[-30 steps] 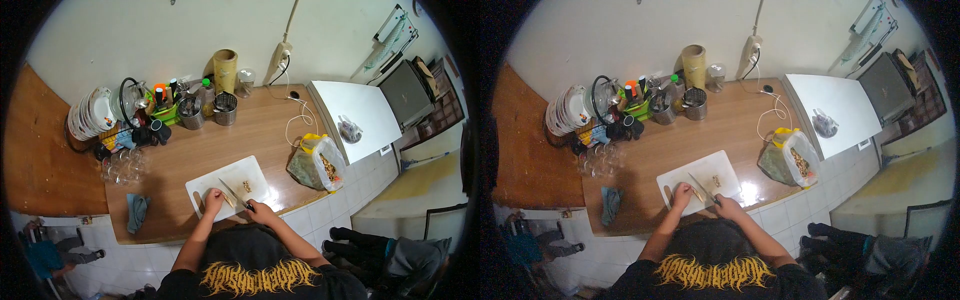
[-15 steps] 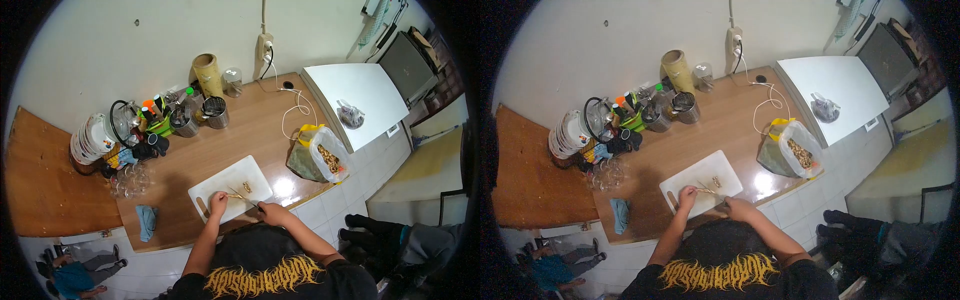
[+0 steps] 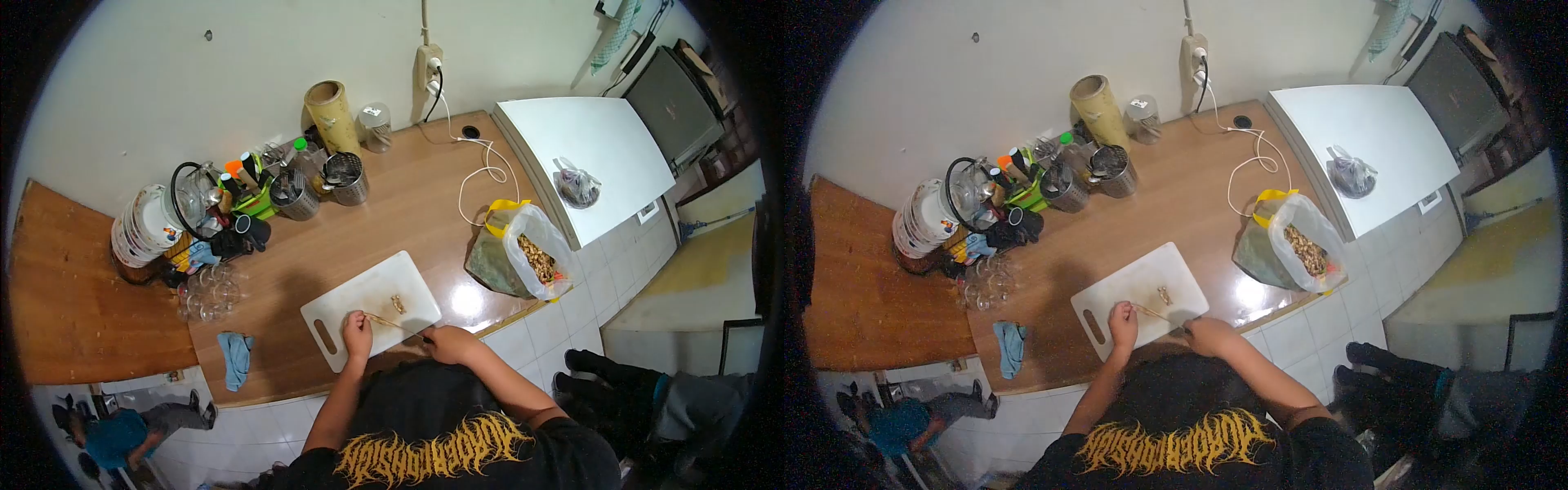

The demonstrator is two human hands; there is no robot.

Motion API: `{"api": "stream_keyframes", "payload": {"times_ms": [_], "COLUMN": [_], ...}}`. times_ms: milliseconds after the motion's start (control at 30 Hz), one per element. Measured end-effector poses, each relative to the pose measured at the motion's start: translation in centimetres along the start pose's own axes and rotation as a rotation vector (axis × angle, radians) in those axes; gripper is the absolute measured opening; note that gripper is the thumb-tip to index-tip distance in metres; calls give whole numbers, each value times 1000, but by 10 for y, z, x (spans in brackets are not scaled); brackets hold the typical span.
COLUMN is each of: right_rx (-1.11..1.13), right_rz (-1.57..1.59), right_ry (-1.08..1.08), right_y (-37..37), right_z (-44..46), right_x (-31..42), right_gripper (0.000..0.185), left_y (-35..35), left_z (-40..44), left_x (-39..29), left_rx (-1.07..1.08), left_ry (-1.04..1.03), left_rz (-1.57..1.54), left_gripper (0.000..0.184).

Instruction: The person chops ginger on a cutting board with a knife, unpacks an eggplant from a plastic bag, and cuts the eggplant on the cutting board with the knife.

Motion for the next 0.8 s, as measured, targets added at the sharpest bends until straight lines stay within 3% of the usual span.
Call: {"api": "stream_keyframes", "payload": {"times_ms": [133, 200, 400, 800], "right_rx": [11, 21, 29, 25], "right_rz": [-13, -18, -16, 26], "right_ry": [43, 43, 26, 58], "right_y": [3, 7, 16, 11], "right_z": [1, 2, 2, -2], "right_x": [-11, -13, -12, -7], "right_gripper": [42, 41, 40, 41], "left_y": [0, 0, -3, 11], "left_z": [-14, -20, -32, -29], "left_x": [-7, -10, -24, -25], "left_rx": [-31, 2, 93, 187], "left_ry": [-90, -197, -156, -345], "left_rz": [17, 143, 354, 522], "left_gripper": [31, 42, 61, 50]}}
Point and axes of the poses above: each hand's wrist, its own z-axis towards the middle knuckle, its own y-axis out of the back of the hand, x = y × z, the point moved 1 cm from there along z, towards the middle knuckle, and after that the axes turned 4 degrees about -y, right-handed, at the moved point
